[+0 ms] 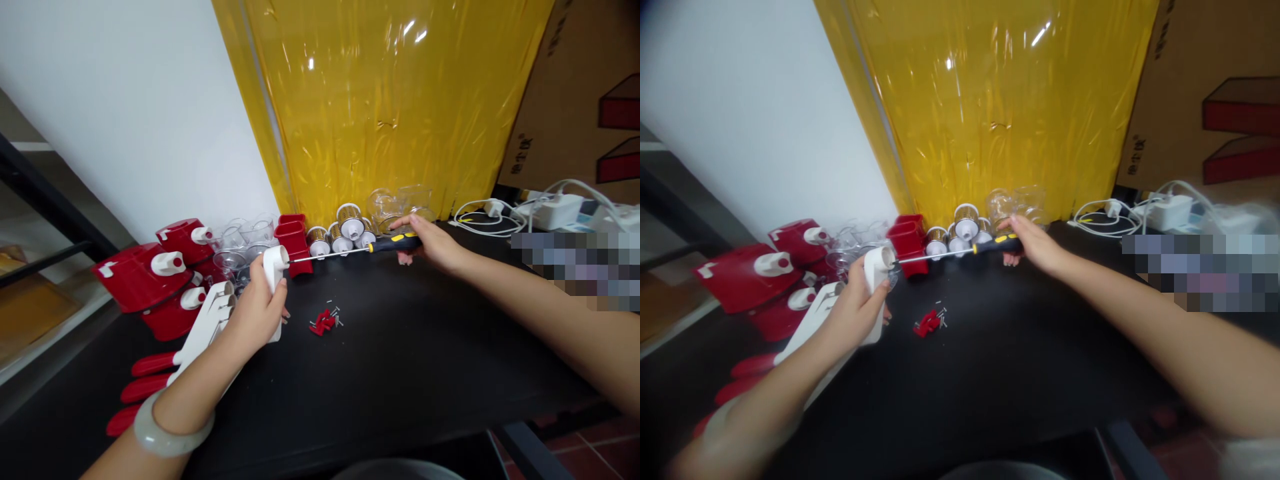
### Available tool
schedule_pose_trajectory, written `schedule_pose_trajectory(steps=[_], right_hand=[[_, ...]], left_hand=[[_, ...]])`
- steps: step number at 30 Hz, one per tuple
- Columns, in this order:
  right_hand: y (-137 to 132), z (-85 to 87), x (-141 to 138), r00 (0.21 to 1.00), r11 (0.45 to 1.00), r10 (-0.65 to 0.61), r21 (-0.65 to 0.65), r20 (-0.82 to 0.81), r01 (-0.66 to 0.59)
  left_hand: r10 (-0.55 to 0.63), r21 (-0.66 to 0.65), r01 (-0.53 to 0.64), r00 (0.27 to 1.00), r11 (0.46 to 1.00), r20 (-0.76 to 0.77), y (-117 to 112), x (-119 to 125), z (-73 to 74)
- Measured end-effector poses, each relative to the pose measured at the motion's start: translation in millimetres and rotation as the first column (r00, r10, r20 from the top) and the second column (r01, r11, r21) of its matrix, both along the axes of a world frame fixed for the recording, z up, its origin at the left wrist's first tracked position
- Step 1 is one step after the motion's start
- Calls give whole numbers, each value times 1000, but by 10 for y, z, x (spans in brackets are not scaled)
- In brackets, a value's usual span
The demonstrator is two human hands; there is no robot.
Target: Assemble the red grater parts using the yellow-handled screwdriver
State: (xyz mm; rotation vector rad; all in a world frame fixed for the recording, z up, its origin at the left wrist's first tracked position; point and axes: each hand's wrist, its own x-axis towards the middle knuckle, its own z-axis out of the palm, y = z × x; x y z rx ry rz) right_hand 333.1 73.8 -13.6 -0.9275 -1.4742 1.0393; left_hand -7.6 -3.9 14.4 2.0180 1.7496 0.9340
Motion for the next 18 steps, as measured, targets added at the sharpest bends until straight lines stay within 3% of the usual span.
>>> schedule_pose_trajectory(steps=[4,18], right_hand=[[-18,23,-3,999,999,16,34,47,-17],[-7,-8,7,994,999,-2,46,-109,7]], left_hand=[[2,10,-2,1000,1000,-4,-5,4,-2],[9,24,-9,1000,1000,-4,-17,9,14]])
